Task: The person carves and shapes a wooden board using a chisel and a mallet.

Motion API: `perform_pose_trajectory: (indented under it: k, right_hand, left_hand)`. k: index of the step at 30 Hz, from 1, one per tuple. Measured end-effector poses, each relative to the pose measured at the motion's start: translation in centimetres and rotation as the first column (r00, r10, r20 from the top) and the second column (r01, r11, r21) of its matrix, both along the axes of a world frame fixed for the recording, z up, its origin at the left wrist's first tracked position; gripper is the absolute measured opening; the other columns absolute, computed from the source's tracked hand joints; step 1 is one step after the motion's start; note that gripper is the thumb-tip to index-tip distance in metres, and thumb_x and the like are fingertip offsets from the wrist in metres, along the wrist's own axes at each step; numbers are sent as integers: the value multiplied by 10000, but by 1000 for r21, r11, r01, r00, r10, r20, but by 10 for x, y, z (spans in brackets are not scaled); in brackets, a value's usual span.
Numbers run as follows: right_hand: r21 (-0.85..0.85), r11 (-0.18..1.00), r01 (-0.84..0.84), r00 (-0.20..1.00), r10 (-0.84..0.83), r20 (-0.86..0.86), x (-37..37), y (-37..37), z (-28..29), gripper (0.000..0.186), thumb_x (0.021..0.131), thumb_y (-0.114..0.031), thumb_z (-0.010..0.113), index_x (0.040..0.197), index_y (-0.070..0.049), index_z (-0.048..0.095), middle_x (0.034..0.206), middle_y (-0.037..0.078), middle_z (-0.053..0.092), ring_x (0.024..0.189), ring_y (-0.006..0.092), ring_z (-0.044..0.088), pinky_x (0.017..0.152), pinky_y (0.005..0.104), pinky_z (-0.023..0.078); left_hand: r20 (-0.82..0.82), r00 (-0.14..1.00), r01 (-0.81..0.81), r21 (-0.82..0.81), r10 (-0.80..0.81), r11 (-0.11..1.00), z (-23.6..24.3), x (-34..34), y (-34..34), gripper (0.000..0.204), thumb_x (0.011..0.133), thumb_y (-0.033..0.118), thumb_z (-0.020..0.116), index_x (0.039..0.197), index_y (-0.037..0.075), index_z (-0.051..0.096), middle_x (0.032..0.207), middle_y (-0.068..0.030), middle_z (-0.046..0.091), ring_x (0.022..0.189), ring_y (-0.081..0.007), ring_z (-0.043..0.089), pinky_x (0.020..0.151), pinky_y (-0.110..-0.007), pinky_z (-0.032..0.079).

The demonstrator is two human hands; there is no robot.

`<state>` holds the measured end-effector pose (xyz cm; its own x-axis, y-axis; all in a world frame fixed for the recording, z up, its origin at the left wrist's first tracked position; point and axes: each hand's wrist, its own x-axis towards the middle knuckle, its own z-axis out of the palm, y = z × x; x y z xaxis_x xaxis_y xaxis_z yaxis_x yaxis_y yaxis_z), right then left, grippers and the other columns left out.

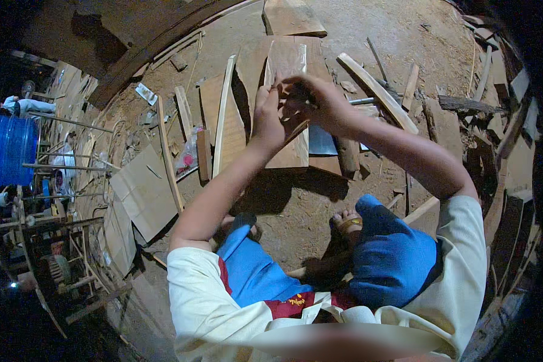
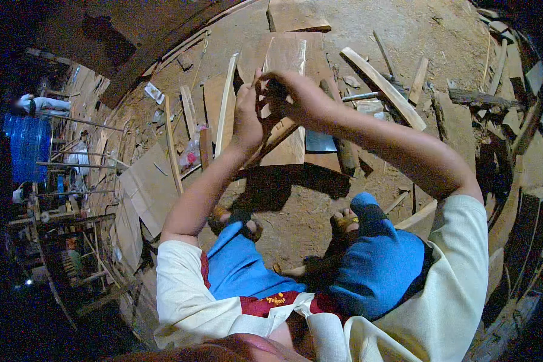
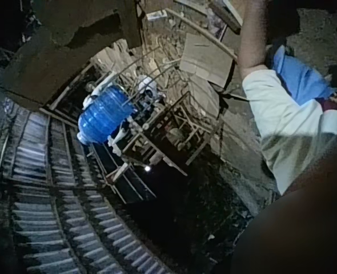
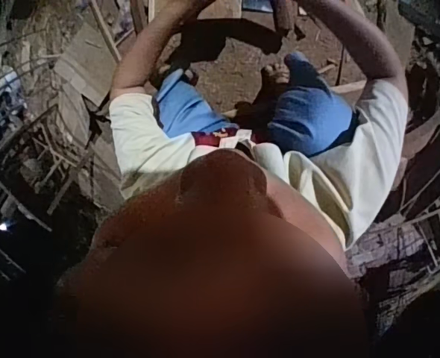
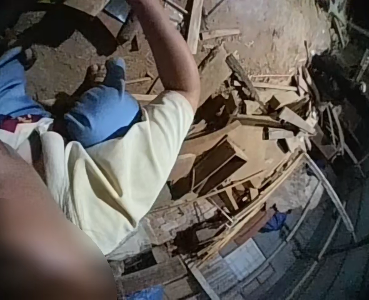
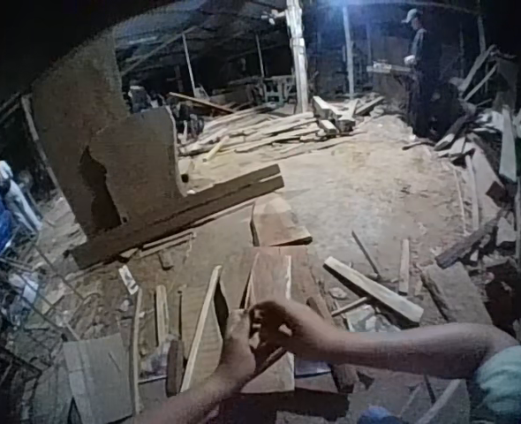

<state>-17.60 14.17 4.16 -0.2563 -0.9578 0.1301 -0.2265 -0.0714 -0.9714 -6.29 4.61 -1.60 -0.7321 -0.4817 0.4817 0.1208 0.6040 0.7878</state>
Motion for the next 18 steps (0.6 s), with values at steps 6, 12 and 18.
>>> perform_pose_trajectory:
  k: [6,12,18]
  right_hand:
    - [-115,947,300,951,-288,113,-46,8,17,242,801,-115,611,978,11,505,763,73,566,706,116,565,653,257,477]
    - [-71,884,462,881,-449,151,-55,5,0,345,775,-307,689,667,-79,453,634,4,497,598,79,485,561,229,400]
    - [-29,909,416,897,-405,180,-41,6,-5,316,795,-293,662,666,-75,473,618,13,515,578,79,505,538,220,413]
  left_hand:
    - [472,881,41,-177,48,983,-58,30,-34,726,642,396,754,1198,20,479,1084,-168,493,1031,-317,481,921,-390,380]
    - [666,743,45,-137,58,990,-115,56,-28,607,648,392,744,1095,23,564,1088,-164,503,1078,-328,442,931,-389,369]
    - [602,799,142,-202,8,969,-120,53,-33,540,625,324,754,1071,63,597,1055,-151,503,1050,-322,442,923,-390,372]
